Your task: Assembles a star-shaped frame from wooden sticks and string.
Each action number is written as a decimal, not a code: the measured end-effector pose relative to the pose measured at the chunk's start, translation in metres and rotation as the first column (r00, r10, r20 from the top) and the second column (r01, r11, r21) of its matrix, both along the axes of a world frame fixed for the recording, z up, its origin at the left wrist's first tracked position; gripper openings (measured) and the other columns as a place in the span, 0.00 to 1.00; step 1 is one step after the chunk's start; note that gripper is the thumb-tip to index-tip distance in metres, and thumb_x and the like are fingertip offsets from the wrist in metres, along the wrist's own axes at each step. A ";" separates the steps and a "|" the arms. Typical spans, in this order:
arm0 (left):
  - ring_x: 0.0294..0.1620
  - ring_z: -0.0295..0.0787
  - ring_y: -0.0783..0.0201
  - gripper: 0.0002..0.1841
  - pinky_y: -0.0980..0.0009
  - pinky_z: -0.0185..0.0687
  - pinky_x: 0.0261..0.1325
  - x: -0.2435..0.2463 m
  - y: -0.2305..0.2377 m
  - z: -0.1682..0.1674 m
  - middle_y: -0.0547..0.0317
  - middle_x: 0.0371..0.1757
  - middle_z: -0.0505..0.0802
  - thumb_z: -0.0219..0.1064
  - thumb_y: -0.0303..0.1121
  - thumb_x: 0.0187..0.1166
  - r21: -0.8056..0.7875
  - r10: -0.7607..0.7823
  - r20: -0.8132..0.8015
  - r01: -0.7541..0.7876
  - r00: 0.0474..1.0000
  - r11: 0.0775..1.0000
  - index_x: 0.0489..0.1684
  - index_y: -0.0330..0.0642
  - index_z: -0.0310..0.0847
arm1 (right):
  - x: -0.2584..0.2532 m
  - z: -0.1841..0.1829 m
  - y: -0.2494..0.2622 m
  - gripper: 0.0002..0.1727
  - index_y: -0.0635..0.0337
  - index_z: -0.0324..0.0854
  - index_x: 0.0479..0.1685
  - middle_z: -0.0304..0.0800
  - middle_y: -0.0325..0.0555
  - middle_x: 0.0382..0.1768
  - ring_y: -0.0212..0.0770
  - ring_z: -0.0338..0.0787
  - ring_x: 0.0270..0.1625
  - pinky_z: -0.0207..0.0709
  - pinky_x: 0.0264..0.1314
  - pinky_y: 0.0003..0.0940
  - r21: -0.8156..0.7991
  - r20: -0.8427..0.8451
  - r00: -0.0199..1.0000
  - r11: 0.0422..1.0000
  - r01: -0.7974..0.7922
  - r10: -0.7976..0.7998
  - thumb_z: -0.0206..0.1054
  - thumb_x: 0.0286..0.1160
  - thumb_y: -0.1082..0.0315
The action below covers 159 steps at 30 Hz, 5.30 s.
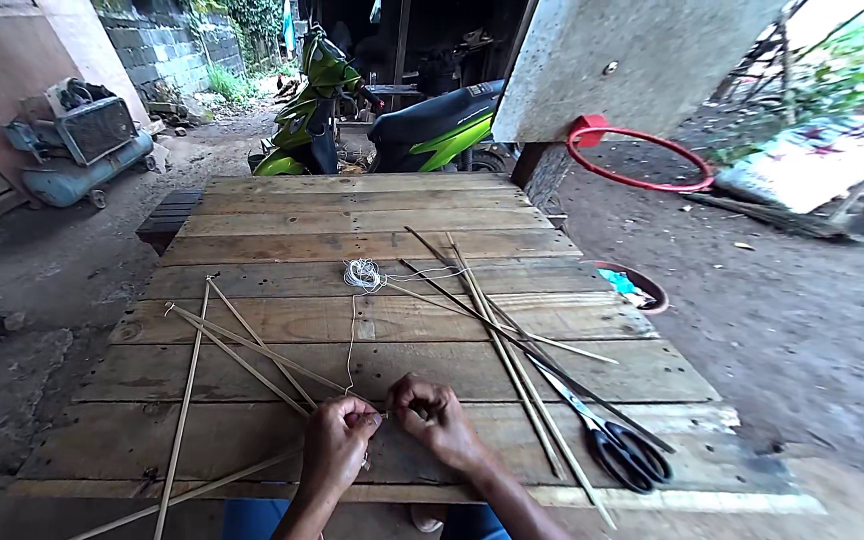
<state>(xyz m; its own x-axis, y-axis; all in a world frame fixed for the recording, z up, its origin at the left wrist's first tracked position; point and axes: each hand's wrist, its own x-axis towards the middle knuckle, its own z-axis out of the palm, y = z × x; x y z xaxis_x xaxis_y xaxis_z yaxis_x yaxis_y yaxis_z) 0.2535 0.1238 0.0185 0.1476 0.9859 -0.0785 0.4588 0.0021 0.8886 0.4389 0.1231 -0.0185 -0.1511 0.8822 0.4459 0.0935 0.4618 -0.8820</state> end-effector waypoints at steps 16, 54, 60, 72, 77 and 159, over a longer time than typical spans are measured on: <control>0.32 0.81 0.71 0.04 0.70 0.76 0.41 0.000 -0.006 -0.006 0.63 0.30 0.89 0.74 0.30 0.71 0.186 0.005 -0.061 0.006 0.998 0.982 0.32 0.41 0.93 | 0.007 -0.003 0.005 0.06 0.55 0.77 0.27 0.87 0.29 0.33 0.18 0.83 0.36 0.74 0.37 0.16 -0.082 -0.059 0.976 0.973 -0.215 0.210 0.60 0.63 0.77; 0.43 0.86 0.74 0.05 0.76 0.81 0.52 0.001 0.014 -0.005 0.58 0.39 0.92 0.77 0.28 0.72 -0.040 -0.226 0.097 0.230 0.969 0.972 0.38 0.37 0.94 | -0.002 0.017 -0.014 0.04 0.60 0.86 0.29 0.89 0.38 0.37 0.26 0.90 0.37 0.88 0.45 0.24 -0.382 0.139 0.986 0.914 0.139 -0.092 0.67 0.64 0.71; 0.39 0.86 0.77 0.04 0.79 0.81 0.48 0.002 0.012 -0.003 0.60 0.39 0.92 0.73 0.27 0.75 -0.080 -0.207 0.124 0.217 0.971 0.973 0.38 0.36 0.91 | -0.004 0.014 -0.017 0.03 0.65 0.86 0.40 0.93 0.38 0.33 0.28 0.94 0.34 0.91 0.45 0.25 -0.415 0.022 0.993 0.902 0.115 -0.116 0.69 0.71 0.77; 0.33 0.85 0.81 0.03 0.80 0.81 0.43 0.002 0.014 -0.003 0.66 0.32 0.92 0.73 0.27 0.74 -0.080 -0.160 0.128 0.171 0.979 0.982 0.35 0.38 0.91 | -0.010 -0.001 -0.021 0.04 0.65 0.90 0.34 0.93 0.39 0.35 0.22 0.90 0.31 0.86 0.39 0.18 -0.227 0.092 0.977 0.951 0.210 -0.193 0.72 0.65 0.74; 0.33 0.85 0.80 0.03 0.78 0.81 0.43 0.002 0.015 -0.001 0.66 0.31 0.92 0.74 0.28 0.74 -0.069 -0.153 0.099 0.160 0.983 0.985 0.34 0.39 0.92 | -0.015 -0.005 -0.022 0.05 0.63 0.90 0.32 0.92 0.39 0.35 0.21 0.88 0.32 0.84 0.38 0.17 -0.165 0.107 0.962 0.950 0.266 -0.251 0.70 0.64 0.72; 0.49 0.89 0.49 0.07 0.52 0.81 0.59 0.008 -0.006 -0.020 0.49 0.41 0.95 0.73 0.31 0.75 0.260 -0.087 -0.224 0.145 0.971 0.955 0.40 0.38 0.96 | -0.015 -0.017 -0.030 0.15 0.61 0.91 0.41 0.91 0.50 0.41 0.49 0.91 0.48 0.85 0.52 0.38 0.331 0.512 0.679 0.850 0.409 -0.526 0.69 0.57 0.63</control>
